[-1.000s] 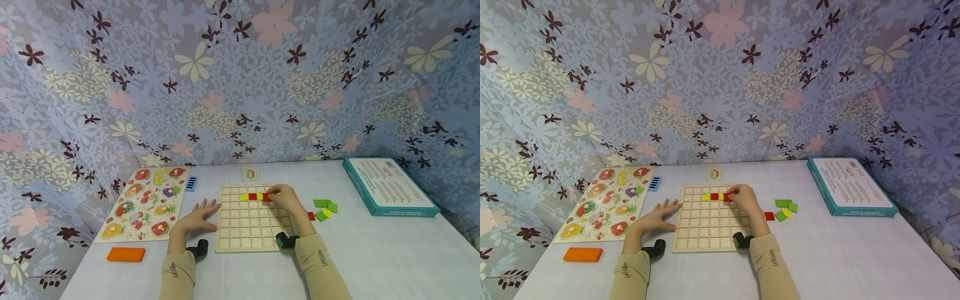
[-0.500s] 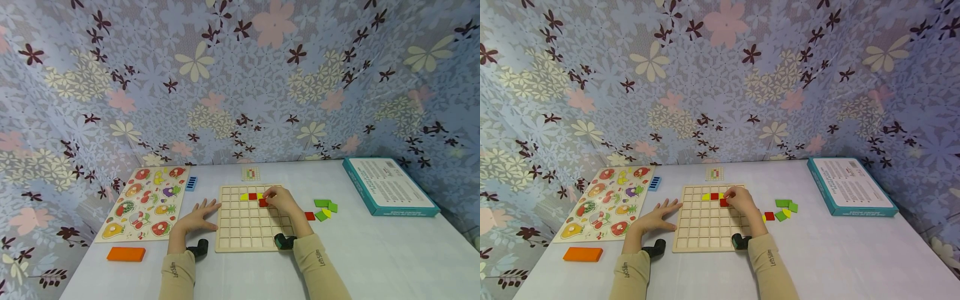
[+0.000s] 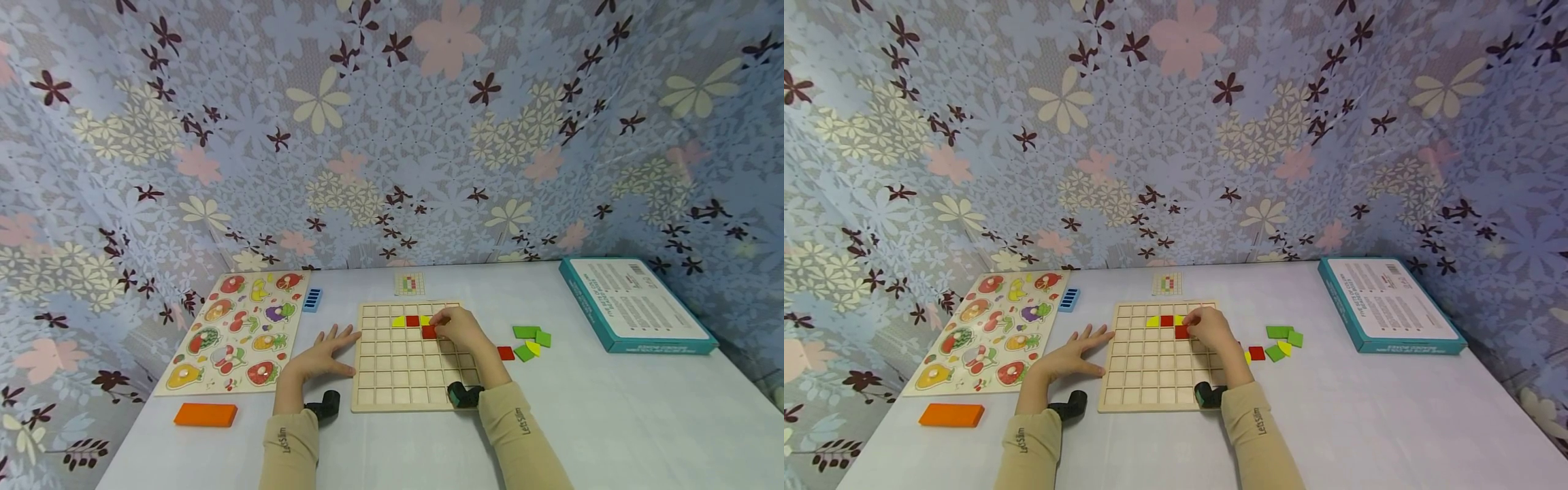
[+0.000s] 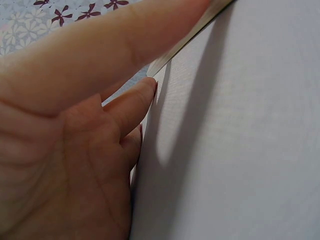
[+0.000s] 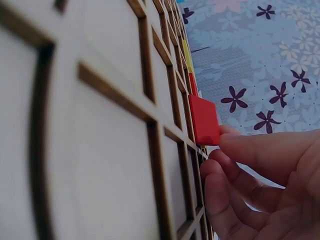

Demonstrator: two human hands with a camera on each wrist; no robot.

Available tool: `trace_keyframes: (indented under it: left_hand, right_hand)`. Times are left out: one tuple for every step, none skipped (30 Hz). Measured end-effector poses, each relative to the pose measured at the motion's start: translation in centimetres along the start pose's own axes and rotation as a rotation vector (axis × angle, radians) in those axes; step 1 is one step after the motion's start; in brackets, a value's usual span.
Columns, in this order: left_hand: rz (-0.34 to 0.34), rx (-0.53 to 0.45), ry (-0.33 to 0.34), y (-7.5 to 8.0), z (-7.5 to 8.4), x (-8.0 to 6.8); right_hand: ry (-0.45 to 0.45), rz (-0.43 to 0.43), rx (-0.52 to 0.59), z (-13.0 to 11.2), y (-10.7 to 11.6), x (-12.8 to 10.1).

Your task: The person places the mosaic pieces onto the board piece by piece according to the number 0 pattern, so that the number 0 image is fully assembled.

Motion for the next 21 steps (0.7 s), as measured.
trace_keyframes:
  left_hand:
    - [-0.001, -0.001, 0.001, 0.0, 0.03, -0.02]
    - [-0.001, -0.001, 0.003, 0.01, 0.05, -0.02]
    - [-0.002, -0.002, 0.005, 0.01, 0.08, -0.03]
    - [-0.002, -0.003, 0.007, 0.02, 0.11, -0.04]
    - [-0.003, -0.004, 0.009, 0.02, 0.14, -0.04]
    - [-0.002, -0.004, 0.01, 0.03, 0.14, -0.05]
    - [-0.002, -0.004, 0.012, 0.02, 0.14, -0.04]
    - [-0.001, -0.005, 0.011, 0.03, 0.12, -0.05]
    - [0.0, -0.005, 0.011, 0.03, 0.11, -0.07]
    - [0.0, -0.005, 0.009, 0.04, 0.1, -0.07]
    - [0.0, -0.004, 0.007, 0.05, 0.08, -0.07]
    - [0.0, -0.003, 0.006, 0.05, 0.08, -0.07]
    - [-0.001, -0.002, 0.004, 0.06, 0.11, -0.07]
    - [-0.003, -0.001, 0.003, 0.06, 0.12, -0.06]
    - [-0.004, 0.0, 0.002, 0.06, 0.15, -0.06]
    - [-0.005, 0.001, 0.001, 0.06, 0.16, -0.06]
    - [-0.006, 0.002, 0.001, 0.06, 0.18, -0.06]
    - [-0.008, 0.003, 0.001, 0.07, 0.2, -0.06]
    - [-0.007, 0.003, 0.0, 0.08, 0.18, -0.07]
    - [-0.007, 0.003, 0.0, 0.1, 0.17, -0.08]
    - [-0.007, 0.004, -0.001, 0.11, 0.16, -0.08]
  right_hand:
    - [-0.004, -0.001, -0.003, 0.02, -0.02, 0.0]
    - [-0.007, -0.006, -0.006, 0.03, -0.03, 0.0]
    - [-0.009, -0.009, -0.01, 0.07, -0.03, 0.0]
    - [-0.012, -0.012, -0.014, 0.08, -0.04, 0.0]
    - [-0.015, -0.017, -0.016, 0.11, -0.04, 0.01]
    - [-0.018, -0.019, -0.017, 0.09, -0.04, -0.01]
    - [-0.021, -0.023, -0.017, 0.07, -0.05, -0.02]
    - [-0.025, -0.027, -0.015, 0.08, -0.06, -0.02]
    - [-0.028, -0.026, -0.016, 0.07, -0.06, -0.02]
    - [-0.031, -0.025, -0.014, 0.02, -0.07, -0.02]
    - [-0.028, -0.026, -0.017, -0.01, -0.06, -0.03]
    - [-0.026, -0.027, -0.019, -0.04, -0.05, -0.04]
    - [-0.022, -0.028, -0.021, -0.04, -0.04, -0.03]
    - [-0.021, -0.027, -0.023, -0.06, -0.02, -0.05]
    - [-0.019, -0.027, -0.025, -0.1, -0.01, -0.07]
    - [-0.015, -0.029, -0.027, -0.09, 0.0, -0.07]
    - [-0.013, -0.035, -0.024, -0.11, 0.02, -0.08]
    - [-0.015, -0.038, -0.014, -0.15, 0.02, -0.11]
    - [-0.018, -0.041, -0.001, -0.16, 0.03, -0.12]
    - [-0.018, -0.047, 0.01, -0.21, 0.04, -0.17]
    - [-0.016, -0.049, 0.013, -0.24, 0.07, -0.19]
Point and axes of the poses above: each hand's wrist, its own x-axis towards the middle knuckle, its own y-axis out of the back of the hand, z = x × y, the point moved 2 cm from there along x, towards the middle knuckle, and after that the axes turned 13 degrees about x, right-handed, at the moved point
